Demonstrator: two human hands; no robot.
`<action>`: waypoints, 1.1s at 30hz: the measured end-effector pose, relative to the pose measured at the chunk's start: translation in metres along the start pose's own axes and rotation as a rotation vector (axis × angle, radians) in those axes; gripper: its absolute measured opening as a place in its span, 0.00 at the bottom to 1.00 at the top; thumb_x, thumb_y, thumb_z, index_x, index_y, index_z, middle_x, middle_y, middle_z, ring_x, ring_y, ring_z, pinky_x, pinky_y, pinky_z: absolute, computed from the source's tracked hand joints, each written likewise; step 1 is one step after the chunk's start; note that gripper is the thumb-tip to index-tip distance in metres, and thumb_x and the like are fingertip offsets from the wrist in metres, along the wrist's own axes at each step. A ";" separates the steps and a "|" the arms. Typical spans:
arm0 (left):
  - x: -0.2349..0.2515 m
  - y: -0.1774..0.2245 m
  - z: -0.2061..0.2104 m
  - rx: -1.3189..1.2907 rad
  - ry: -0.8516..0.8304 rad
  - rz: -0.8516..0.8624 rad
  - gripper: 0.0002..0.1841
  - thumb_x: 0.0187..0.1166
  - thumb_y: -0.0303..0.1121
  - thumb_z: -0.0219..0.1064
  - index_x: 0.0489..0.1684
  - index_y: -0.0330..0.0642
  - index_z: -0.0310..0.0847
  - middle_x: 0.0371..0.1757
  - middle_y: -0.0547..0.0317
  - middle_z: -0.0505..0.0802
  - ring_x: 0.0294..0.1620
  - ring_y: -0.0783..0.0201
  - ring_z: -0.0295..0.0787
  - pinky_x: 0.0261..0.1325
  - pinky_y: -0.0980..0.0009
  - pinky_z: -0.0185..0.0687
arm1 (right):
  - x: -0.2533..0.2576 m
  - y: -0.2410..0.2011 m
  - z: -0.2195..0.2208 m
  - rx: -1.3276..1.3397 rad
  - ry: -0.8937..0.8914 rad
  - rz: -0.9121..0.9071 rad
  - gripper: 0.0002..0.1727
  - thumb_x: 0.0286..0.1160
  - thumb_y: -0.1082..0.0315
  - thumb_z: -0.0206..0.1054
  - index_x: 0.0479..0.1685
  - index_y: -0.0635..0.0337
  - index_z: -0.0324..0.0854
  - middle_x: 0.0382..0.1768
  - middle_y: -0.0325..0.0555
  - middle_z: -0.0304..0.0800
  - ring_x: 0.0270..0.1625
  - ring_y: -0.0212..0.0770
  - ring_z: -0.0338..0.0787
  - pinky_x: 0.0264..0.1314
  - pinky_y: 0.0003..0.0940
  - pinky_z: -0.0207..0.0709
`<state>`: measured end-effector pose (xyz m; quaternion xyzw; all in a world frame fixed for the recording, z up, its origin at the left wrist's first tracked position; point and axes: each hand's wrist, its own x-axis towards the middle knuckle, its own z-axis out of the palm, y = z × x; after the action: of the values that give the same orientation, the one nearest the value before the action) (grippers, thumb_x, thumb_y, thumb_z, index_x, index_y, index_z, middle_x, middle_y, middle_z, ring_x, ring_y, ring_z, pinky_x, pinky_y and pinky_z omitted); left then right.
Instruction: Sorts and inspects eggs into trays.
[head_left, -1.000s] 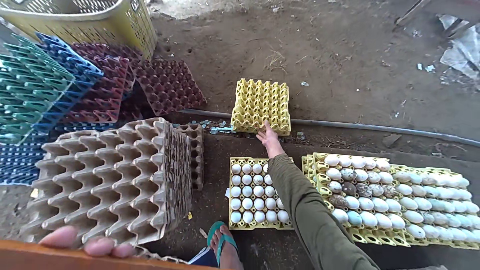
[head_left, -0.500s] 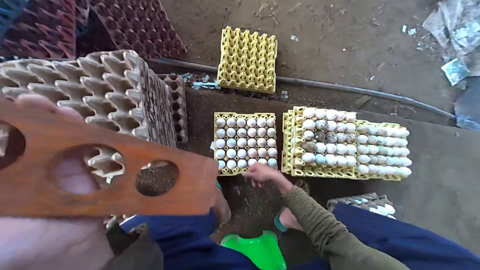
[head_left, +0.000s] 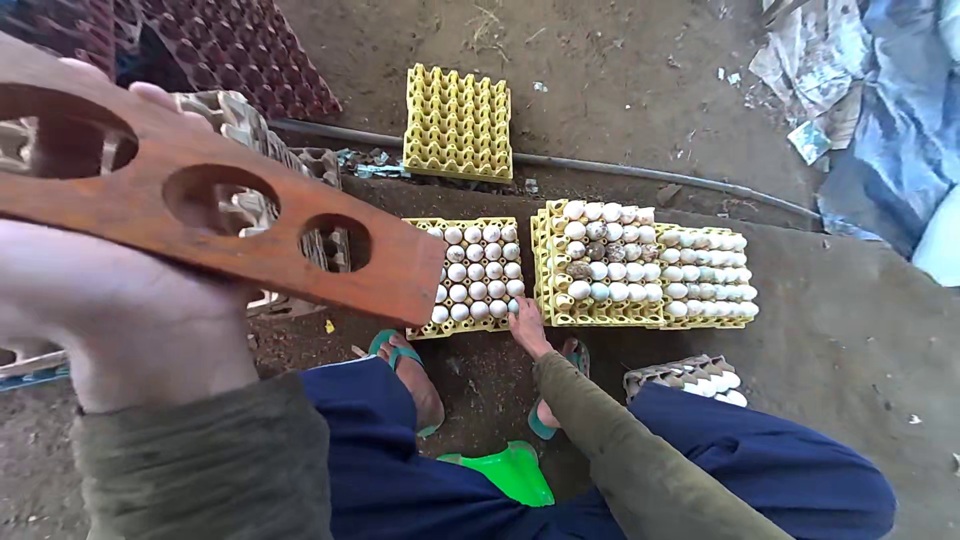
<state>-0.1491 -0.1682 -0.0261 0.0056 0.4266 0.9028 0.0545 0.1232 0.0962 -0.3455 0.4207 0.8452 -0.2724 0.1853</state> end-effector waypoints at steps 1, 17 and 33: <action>-0.001 -0.001 0.005 0.008 0.023 0.009 0.26 0.95 0.43 0.27 0.67 0.37 0.67 0.60 0.46 0.87 0.61 0.53 0.89 0.64 0.56 0.87 | 0.004 -0.002 -0.002 -0.010 -0.002 0.016 0.28 0.81 0.66 0.62 0.80 0.65 0.72 0.75 0.68 0.75 0.79 0.61 0.76 0.84 0.48 0.68; 0.004 -0.004 0.020 -0.006 0.188 0.105 0.26 0.95 0.43 0.24 0.60 0.35 0.66 0.47 0.43 0.84 0.50 0.50 0.87 0.57 0.48 0.88 | -0.008 -0.004 -0.012 1.134 -0.057 0.413 0.19 0.91 0.55 0.50 0.44 0.63 0.74 0.34 0.53 0.81 0.32 0.48 0.86 0.36 0.47 0.86; 0.000 0.008 0.014 -0.015 0.248 0.134 0.24 0.95 0.44 0.26 0.57 0.37 0.65 0.42 0.45 0.83 0.42 0.51 0.87 0.49 0.49 0.89 | -0.008 -0.029 0.012 0.232 -0.097 0.043 0.25 0.85 0.63 0.56 0.80 0.53 0.75 0.77 0.71 0.70 0.78 0.64 0.75 0.79 0.54 0.70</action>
<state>-0.1493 -0.1627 -0.0107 -0.0781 0.4221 0.9012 -0.0590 0.1056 0.0692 -0.3418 0.4436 0.7889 -0.3844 0.1819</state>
